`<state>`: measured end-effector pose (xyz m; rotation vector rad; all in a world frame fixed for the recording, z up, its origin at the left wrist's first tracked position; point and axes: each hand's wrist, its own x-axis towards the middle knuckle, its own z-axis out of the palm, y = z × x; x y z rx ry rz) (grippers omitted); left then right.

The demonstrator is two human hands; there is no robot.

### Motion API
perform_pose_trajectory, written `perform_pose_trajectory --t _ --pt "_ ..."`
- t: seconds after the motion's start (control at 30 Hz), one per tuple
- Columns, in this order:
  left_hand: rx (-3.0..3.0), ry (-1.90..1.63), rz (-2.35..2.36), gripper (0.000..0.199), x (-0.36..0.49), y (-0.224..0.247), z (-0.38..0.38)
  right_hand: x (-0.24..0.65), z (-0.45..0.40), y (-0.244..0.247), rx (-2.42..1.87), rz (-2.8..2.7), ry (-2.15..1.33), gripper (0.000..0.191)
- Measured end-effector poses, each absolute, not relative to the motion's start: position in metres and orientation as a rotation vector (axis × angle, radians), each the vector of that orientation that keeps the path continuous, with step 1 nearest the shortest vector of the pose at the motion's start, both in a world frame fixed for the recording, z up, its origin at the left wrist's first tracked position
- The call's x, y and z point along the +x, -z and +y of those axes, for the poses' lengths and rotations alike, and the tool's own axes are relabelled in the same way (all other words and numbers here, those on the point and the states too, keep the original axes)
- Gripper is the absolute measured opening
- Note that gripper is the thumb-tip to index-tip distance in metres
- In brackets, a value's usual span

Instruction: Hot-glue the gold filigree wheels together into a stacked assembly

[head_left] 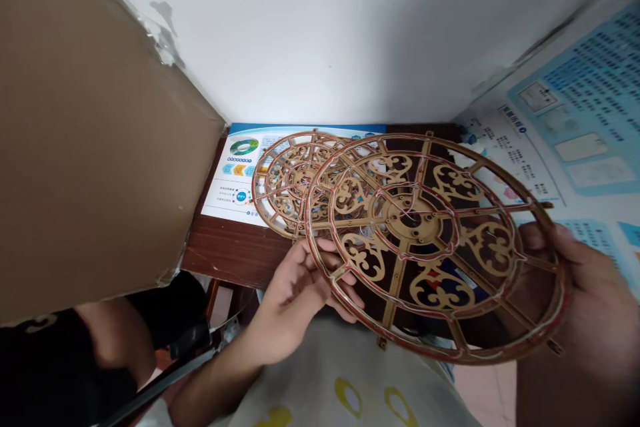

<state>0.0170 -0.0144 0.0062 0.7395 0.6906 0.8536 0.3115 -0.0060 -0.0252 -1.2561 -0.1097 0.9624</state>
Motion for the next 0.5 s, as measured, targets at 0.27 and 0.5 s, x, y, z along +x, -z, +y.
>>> perform_pose_trajectory --t 0.27,0.5 --pt "0.752 -0.864 0.721 0.029 0.0165 -0.005 -0.0182 0.3095 -0.0012 0.0161 -1.292 -0.157 -0.901 0.021" --pt "0.794 -0.867 0.829 0.033 0.0175 -0.0041 -0.0183 0.3117 -0.0052 0.0159 -1.229 -0.314 -0.844 0.023"
